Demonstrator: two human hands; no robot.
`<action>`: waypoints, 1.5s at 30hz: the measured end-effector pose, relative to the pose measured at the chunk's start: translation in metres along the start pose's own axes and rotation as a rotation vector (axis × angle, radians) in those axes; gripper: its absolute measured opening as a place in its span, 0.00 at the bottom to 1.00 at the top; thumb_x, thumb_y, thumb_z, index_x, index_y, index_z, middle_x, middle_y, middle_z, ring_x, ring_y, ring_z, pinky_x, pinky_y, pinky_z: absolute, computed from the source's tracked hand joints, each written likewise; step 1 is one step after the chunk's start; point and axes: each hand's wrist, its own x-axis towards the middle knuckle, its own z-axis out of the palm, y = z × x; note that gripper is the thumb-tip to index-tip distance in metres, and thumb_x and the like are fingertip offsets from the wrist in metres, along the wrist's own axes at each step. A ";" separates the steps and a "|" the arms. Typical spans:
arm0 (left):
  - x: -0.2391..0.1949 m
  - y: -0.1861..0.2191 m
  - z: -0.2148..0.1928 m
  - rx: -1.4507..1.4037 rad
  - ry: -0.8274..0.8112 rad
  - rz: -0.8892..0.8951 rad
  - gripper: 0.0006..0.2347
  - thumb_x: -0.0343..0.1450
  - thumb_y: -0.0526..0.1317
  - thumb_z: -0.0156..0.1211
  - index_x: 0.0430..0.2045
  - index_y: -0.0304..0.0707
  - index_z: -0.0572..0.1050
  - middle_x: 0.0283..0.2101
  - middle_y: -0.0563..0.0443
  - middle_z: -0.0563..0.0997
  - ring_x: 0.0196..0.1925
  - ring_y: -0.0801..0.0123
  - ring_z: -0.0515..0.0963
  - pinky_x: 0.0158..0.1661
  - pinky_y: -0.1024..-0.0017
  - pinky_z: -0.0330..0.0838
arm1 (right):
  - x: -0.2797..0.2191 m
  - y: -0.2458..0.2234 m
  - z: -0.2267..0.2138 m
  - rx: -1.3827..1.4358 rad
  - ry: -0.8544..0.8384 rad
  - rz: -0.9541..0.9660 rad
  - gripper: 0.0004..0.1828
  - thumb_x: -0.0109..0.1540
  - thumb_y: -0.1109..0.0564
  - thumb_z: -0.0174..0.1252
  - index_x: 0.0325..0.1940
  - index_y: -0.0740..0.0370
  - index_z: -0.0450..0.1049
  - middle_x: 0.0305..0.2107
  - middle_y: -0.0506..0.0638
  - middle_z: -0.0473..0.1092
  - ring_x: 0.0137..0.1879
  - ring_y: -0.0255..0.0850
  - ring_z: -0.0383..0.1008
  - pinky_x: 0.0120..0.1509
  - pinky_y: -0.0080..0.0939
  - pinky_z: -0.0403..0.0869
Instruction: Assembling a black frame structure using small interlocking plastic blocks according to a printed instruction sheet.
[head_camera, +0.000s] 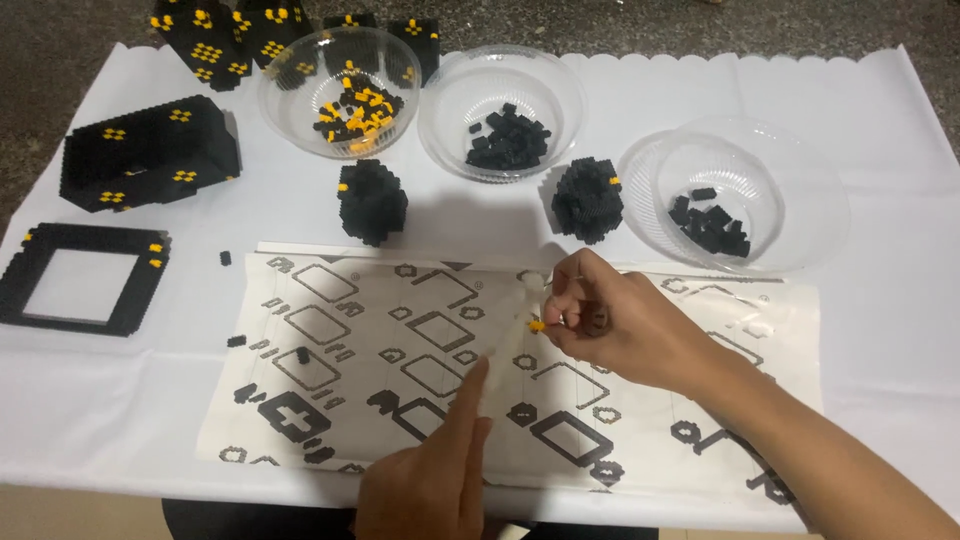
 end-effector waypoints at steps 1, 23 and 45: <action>0.001 0.003 -0.005 -0.003 0.067 0.014 0.17 0.70 0.41 0.49 0.54 0.43 0.69 0.06 0.62 0.54 0.06 0.76 0.50 0.08 0.75 0.53 | -0.001 0.000 0.000 0.020 -0.011 0.011 0.17 0.54 0.61 0.61 0.40 0.56 0.60 0.28 0.41 0.74 0.30 0.32 0.68 0.31 0.30 0.72; -0.006 -0.011 0.008 0.008 -0.058 0.107 0.18 0.68 0.40 0.54 0.54 0.42 0.69 0.10 0.62 0.67 0.06 0.73 0.55 0.07 0.72 0.52 | 0.000 0.004 -0.001 -0.051 -0.006 -0.013 0.17 0.54 0.58 0.63 0.41 0.53 0.62 0.23 0.42 0.68 0.24 0.33 0.68 0.29 0.32 0.68; 0.034 -0.084 -0.025 0.051 -0.115 -0.196 0.15 0.71 0.41 0.46 0.51 0.42 0.70 0.28 0.47 0.78 0.27 0.59 0.76 0.29 0.61 0.74 | 0.001 0.001 -0.024 0.540 0.070 -0.058 0.19 0.50 0.76 0.58 0.42 0.65 0.66 0.30 0.54 0.72 0.37 0.40 0.76 0.47 0.35 0.80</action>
